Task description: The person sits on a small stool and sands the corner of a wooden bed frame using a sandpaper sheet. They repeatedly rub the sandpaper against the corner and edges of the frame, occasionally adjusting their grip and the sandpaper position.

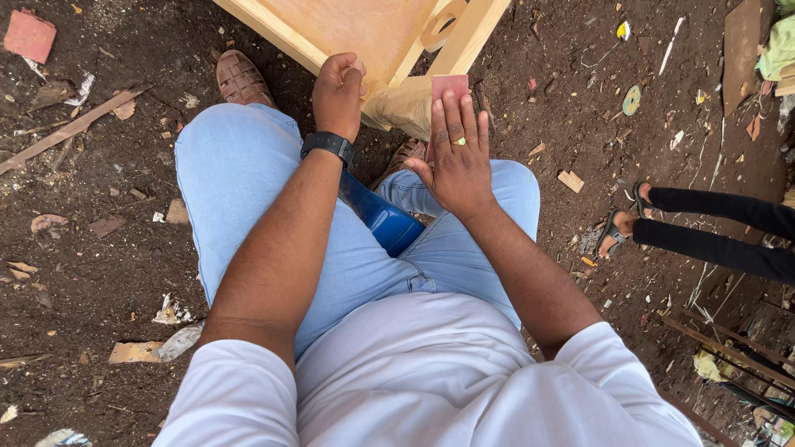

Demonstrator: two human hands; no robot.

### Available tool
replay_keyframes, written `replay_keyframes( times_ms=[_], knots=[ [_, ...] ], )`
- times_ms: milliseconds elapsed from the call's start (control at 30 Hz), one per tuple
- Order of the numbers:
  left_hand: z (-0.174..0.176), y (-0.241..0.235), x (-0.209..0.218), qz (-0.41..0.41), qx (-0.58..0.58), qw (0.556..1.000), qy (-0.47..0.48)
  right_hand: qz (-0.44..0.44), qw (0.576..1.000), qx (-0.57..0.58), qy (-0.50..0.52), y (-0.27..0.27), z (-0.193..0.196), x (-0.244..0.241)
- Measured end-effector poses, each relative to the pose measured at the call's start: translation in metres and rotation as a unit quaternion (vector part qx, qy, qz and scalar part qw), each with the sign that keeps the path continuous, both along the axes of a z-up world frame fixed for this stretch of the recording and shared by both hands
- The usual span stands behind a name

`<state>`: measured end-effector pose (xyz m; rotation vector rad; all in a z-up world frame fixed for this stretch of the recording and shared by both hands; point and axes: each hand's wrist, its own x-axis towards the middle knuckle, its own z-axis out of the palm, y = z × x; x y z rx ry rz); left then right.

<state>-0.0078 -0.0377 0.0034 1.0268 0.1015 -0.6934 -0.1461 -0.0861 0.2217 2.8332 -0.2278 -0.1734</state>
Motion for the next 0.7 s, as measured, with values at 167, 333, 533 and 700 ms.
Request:
replay_keyframes(
  times_ms=[167, 333, 533, 700],
  knots=[
    [-0.003, 0.005, 0.0, -0.022, 0.018, 1.0, 0.007, -0.019, 0.999, 0.012, 0.037, -0.006, 0.001, 0.009],
    [0.004, 0.002, -0.001, -0.028, 0.032, 0.999, -0.001, -0.026, 0.999, 0.0, 0.032, -0.013, -0.007, 0.032],
    [0.015, 0.016, 0.002, 0.004, 0.034, 0.999, -0.016, 0.006, 0.999, 0.043, 0.0, 0.004, 0.001, 0.003],
    [0.078, 0.057, -0.01, -0.204, 0.073, 0.971, -0.098, 0.049, 0.998, 0.032, -0.009, -0.011, 0.006, 0.014]
  ],
)
